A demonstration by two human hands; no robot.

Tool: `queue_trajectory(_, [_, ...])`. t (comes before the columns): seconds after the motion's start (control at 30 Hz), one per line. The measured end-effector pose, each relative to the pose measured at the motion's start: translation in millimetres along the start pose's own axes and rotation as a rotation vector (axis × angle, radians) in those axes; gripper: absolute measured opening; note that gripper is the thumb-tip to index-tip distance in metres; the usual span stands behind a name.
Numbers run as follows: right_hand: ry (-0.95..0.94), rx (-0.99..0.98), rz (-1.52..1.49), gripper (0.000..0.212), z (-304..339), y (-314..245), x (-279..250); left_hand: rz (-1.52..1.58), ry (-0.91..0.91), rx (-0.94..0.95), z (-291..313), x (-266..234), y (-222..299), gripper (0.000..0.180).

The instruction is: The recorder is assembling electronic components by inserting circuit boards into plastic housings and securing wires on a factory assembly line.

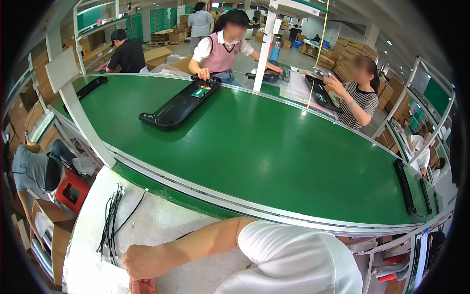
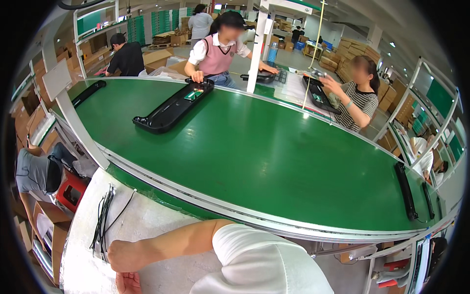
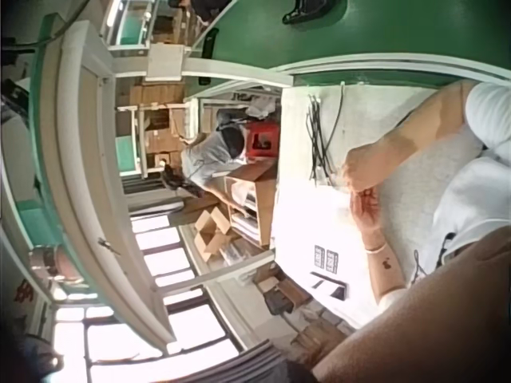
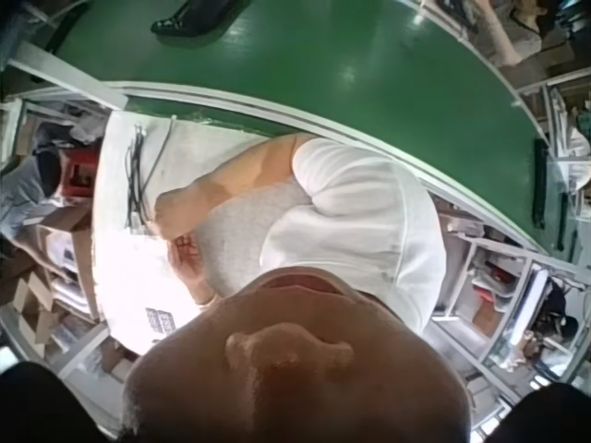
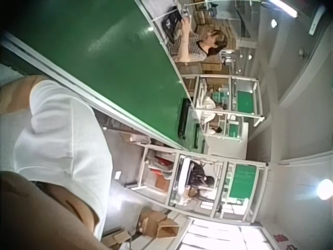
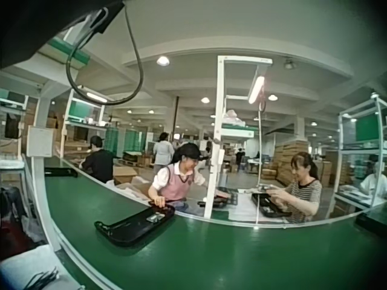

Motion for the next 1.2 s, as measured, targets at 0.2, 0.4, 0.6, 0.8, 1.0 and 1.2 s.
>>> queue_trajectory(0.2, [-0.046,-0.010,-0.115,0.011,5,2,-12,-0.156,0.122,0.014,2,-9,-2,0.030])
queue_trajectory(0.4, [-0.200,0.064,-0.167,0.012,6,8,1,-0.358,0.194,0.014,1,-9,-5,0.027])
queue_trajectory(0.6, [-0.174,0.045,-0.175,0.012,7,7,8,-0.464,0.257,0.048,1,-17,-8,0.023])
queue_trajectory(0.8, [-0.247,0.066,-0.179,0.014,6,8,10,-0.450,0.327,0.056,5,-4,-5,0.022])
queue_trajectory(1.0, [-0.283,0.029,-0.283,0.012,0,23,47,-0.432,0.280,0.038,2,7,-2,0.016])
queue_trajectory(1.2, [-0.518,0.115,-1.286,0.012,7,64,78,-0.441,0.252,0.007,-1,17,0,0.013])
Point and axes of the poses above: each hand's wrist, its own z-axis away from the middle knuckle, its own x-axis out of the palm, y = z × x, the point moved 6 cm from there along -z, towards the middle knuckle, and after that the axes turned 2 degrees about -y, right-handed, at the moved point
